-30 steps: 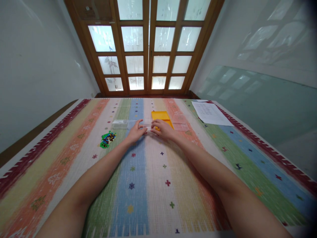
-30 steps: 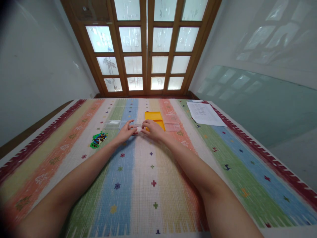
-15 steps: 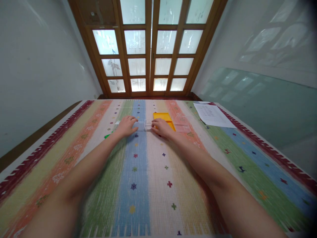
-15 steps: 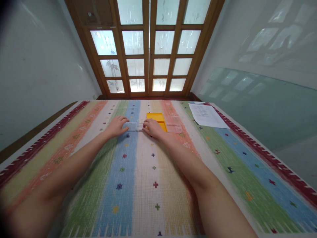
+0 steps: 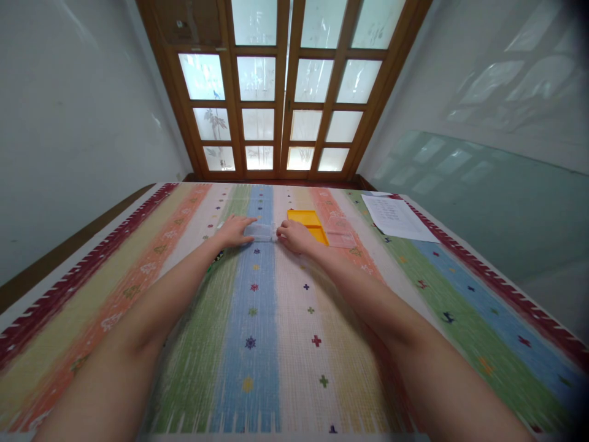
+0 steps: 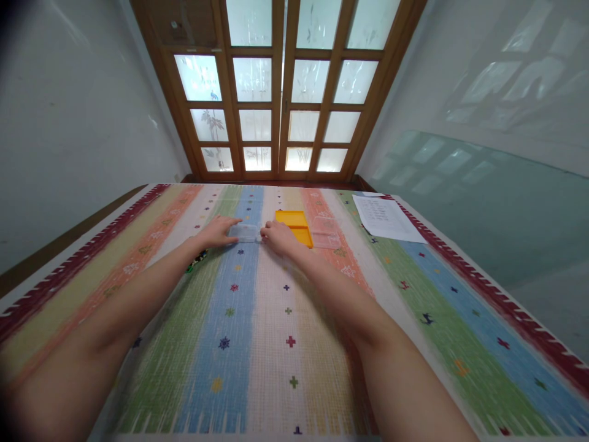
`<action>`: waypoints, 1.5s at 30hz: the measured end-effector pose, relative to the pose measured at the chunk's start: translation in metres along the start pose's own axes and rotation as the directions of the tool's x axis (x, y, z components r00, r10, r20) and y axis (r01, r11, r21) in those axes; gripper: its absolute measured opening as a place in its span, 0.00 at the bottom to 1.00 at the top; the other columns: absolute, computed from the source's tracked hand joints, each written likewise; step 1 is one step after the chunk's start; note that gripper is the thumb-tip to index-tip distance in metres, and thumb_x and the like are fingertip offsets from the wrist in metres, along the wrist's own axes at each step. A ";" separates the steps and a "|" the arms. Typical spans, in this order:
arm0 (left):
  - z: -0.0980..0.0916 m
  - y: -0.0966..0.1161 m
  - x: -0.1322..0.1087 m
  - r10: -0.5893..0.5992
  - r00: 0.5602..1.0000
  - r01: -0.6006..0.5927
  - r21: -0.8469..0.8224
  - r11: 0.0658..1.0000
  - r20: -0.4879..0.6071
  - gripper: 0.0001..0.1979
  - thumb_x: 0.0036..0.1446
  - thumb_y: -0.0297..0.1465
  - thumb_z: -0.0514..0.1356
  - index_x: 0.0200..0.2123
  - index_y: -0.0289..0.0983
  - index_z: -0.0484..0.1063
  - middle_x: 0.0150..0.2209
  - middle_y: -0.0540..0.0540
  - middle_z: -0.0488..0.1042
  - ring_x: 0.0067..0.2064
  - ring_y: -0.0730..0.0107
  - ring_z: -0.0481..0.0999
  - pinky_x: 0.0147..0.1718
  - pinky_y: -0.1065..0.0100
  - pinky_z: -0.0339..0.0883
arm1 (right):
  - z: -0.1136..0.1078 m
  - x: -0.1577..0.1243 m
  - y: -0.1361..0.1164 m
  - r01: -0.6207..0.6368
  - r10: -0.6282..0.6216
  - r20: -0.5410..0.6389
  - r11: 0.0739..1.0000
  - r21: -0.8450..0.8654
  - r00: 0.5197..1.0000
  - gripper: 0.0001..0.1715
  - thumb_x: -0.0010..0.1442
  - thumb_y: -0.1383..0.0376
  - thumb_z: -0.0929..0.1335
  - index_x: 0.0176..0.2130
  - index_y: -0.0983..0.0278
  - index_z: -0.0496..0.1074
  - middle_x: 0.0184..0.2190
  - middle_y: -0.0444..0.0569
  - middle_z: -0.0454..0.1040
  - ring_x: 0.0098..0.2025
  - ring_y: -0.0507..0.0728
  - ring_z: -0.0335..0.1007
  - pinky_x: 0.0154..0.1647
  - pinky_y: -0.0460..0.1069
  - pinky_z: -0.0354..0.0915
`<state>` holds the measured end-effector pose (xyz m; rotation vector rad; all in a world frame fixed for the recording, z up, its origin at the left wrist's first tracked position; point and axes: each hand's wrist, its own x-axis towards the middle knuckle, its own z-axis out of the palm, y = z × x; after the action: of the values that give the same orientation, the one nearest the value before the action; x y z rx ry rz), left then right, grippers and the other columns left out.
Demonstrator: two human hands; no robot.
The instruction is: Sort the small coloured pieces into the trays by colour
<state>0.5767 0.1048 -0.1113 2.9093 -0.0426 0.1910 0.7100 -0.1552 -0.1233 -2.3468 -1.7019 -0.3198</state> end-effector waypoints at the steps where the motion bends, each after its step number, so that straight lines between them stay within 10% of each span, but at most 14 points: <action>1: -0.001 0.001 -0.001 0.005 1.000 -0.005 -0.010 1.000 -0.008 0.39 0.59 0.43 0.66 0.70 0.38 0.65 0.66 0.34 0.71 0.65 0.43 0.68 0.69 0.46 0.51 | 0.002 0.001 -0.002 -0.002 0.003 0.013 1.000 -0.013 1.000 0.06 0.68 0.66 0.71 0.42 0.60 0.81 0.42 0.54 0.78 0.46 0.61 0.72 0.50 0.55 0.66; 15: -0.001 -0.002 -0.007 0.057 0.997 -0.055 0.056 0.997 -0.045 0.36 0.61 0.45 0.65 0.70 0.40 0.66 0.65 0.37 0.73 0.65 0.46 0.71 0.65 0.52 0.61 | -0.004 -0.008 -0.010 -0.059 0.062 0.090 0.998 -0.028 0.994 0.16 0.74 0.63 0.65 0.42 0.63 0.82 0.42 0.55 0.79 0.46 0.60 0.71 0.49 0.52 0.61; 45: -0.004 0.002 -0.009 -0.016 0.950 -0.066 -0.251 0.966 -0.312 0.30 0.60 0.44 0.65 0.62 0.39 0.72 0.59 0.39 0.74 0.60 0.50 0.74 0.63 0.49 0.67 | 0.005 -0.006 0.010 -0.067 0.129 -0.221 0.962 0.266 0.967 0.12 0.73 0.63 0.66 0.44 0.61 0.80 0.44 0.53 0.77 0.48 0.60 0.70 0.51 0.52 0.64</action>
<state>0.5676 0.1044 -0.1079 2.5856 -0.0477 0.6004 0.7183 -0.1618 -0.1307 -2.1027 -1.4178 -0.3245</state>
